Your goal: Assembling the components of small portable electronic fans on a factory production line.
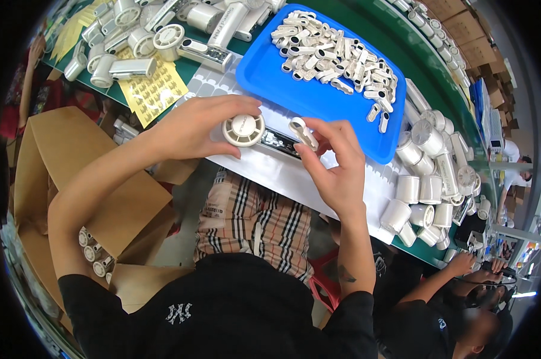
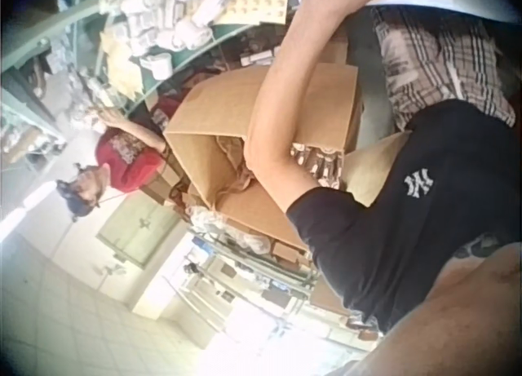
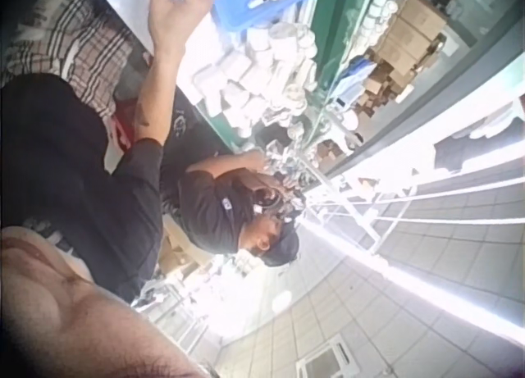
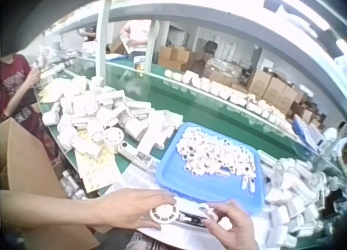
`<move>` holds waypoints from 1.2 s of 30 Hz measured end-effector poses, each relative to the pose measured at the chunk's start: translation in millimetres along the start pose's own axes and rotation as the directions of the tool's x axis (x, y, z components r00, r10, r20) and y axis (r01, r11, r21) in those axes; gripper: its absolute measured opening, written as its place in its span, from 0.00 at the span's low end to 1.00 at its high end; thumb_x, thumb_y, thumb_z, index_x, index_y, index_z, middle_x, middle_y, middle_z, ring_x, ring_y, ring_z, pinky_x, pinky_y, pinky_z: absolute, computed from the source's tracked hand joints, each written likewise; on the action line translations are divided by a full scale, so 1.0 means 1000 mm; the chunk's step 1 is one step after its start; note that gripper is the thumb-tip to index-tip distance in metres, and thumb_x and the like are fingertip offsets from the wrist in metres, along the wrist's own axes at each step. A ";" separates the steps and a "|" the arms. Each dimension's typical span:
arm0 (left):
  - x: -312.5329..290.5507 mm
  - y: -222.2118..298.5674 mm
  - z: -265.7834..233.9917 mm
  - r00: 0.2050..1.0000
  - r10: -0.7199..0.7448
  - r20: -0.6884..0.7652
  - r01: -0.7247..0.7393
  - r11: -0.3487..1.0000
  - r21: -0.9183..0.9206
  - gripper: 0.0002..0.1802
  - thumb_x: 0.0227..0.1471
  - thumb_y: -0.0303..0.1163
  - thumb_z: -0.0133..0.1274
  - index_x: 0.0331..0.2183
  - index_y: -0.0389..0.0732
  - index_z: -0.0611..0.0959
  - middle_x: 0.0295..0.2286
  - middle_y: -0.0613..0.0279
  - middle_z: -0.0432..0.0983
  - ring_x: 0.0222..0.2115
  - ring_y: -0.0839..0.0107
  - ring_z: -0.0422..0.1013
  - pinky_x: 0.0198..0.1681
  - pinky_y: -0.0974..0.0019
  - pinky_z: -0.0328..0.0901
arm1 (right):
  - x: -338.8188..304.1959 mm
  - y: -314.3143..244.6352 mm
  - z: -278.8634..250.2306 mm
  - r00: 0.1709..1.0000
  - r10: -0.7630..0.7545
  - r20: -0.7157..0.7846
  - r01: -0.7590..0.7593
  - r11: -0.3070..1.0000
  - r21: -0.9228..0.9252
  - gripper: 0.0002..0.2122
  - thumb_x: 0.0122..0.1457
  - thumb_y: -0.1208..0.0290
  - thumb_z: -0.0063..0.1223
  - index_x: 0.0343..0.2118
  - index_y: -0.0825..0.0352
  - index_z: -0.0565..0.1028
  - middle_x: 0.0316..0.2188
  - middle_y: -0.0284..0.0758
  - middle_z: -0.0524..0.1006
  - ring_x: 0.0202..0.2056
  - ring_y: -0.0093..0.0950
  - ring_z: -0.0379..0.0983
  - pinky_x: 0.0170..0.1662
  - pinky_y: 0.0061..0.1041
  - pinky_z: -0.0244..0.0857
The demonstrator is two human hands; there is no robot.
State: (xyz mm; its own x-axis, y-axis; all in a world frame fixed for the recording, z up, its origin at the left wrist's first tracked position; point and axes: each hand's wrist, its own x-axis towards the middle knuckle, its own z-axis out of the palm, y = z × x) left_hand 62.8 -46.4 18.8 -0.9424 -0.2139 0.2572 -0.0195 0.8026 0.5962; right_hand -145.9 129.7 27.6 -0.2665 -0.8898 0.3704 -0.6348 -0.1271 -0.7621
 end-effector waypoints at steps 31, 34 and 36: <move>-0.003 -0.002 0.010 0.998 0.049 -0.048 -0.048 0.999 0.023 0.33 0.39 0.31 0.66 0.50 0.45 0.73 0.50 0.58 0.70 0.50 0.56 0.69 0.51 0.59 0.67 | -0.008 -0.014 0.017 0.996 0.020 0.089 0.000 0.974 -0.227 0.12 0.49 0.80 0.61 0.38 0.67 0.81 0.30 0.35 0.74 0.30 0.28 0.71 0.31 0.24 0.66; -0.003 0.002 0.008 0.995 0.084 -0.056 -0.081 0.995 0.050 0.33 0.39 0.30 0.66 0.50 0.44 0.73 0.49 0.59 0.71 0.49 0.56 0.69 0.51 0.59 0.67 | -0.011 -0.026 0.014 0.994 0.050 0.100 -0.024 0.969 -0.247 0.11 0.49 0.80 0.61 0.37 0.68 0.81 0.29 0.35 0.73 0.29 0.27 0.71 0.30 0.23 0.65; -0.003 -0.002 0.012 0.997 0.059 -0.055 -0.057 0.998 0.028 0.33 0.39 0.30 0.66 0.49 0.44 0.73 0.48 0.59 0.71 0.48 0.57 0.70 0.51 0.59 0.66 | -0.010 -0.023 0.017 0.997 -0.006 0.071 0.027 0.955 -0.294 0.10 0.49 0.80 0.61 0.37 0.68 0.81 0.29 0.34 0.73 0.28 0.27 0.71 0.30 0.23 0.65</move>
State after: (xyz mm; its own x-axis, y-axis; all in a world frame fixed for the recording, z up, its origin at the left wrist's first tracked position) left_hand 61.4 -41.2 7.9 -0.9222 -0.1965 0.3331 0.0253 0.8287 0.5591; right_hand -116.2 134.1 31.7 -0.2101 -0.9180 0.3362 -0.8269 -0.0166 -0.5621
